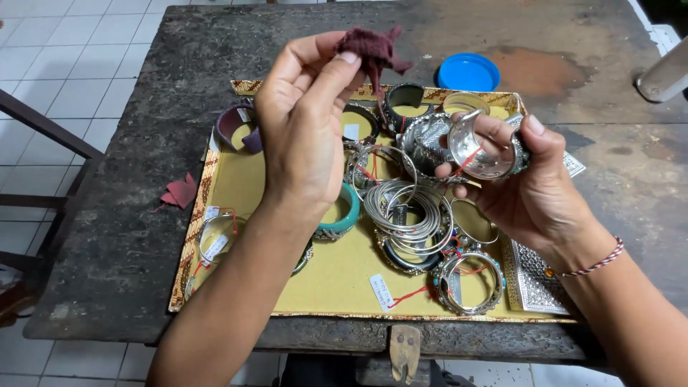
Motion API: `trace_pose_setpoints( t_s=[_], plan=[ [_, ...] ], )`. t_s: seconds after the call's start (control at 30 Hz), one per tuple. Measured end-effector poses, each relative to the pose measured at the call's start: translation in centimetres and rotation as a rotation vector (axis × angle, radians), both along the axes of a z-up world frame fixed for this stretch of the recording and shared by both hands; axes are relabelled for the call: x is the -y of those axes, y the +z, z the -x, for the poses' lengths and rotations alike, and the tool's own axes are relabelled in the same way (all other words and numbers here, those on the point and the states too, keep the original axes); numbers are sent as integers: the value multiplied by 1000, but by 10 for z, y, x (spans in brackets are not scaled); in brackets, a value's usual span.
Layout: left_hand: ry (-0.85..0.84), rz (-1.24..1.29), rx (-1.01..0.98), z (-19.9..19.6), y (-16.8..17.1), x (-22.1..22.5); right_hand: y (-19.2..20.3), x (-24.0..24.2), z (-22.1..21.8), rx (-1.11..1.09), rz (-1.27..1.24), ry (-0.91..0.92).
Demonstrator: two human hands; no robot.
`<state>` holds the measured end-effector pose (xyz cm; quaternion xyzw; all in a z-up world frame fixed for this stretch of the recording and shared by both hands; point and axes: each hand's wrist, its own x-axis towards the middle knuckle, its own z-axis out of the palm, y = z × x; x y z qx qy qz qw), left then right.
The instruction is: Cleaning a silver-colored studded bangle with a small cloth to remove tarnish or dirt.
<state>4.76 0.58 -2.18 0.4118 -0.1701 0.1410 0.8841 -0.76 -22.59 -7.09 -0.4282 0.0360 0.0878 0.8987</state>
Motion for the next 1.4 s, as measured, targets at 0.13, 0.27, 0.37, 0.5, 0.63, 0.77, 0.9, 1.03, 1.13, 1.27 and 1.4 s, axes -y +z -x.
trace_pose_setpoints(
  t_s=[0.13,0.27,0.37,0.5,0.63,0.77,0.9,1.03,1.13,1.27,1.4],
  plan=[
    [-79,-80,-164,7,-2,4,13,-14,-2,-67,141,-8],
    [-102,-218,-289,3,-3,1,24,-24,-2,110,254,126],
    [-79,-233,-285,-7,-9,-2,24,-28,-3,98,224,90],
    [-15,-429,-364,-21,-32,0,10,-23,1,-85,273,33],
    [113,-430,-269,-4,-16,9,9,-18,3,28,171,155],
    [331,-771,256,53,0,29,13,-20,7,-109,286,60],
    [54,-1040,483,71,-21,37,4,-7,3,-51,205,-66],
    [137,-1150,663,63,-25,30,10,-11,9,-19,260,-119],
    [643,-1441,944,57,-35,27,16,-17,12,-14,389,-147],
    [818,-1539,938,58,-40,31,11,-17,5,45,204,-117],
    [281,-1186,657,69,-23,37,-5,-11,0,121,206,-205]
  ],
)
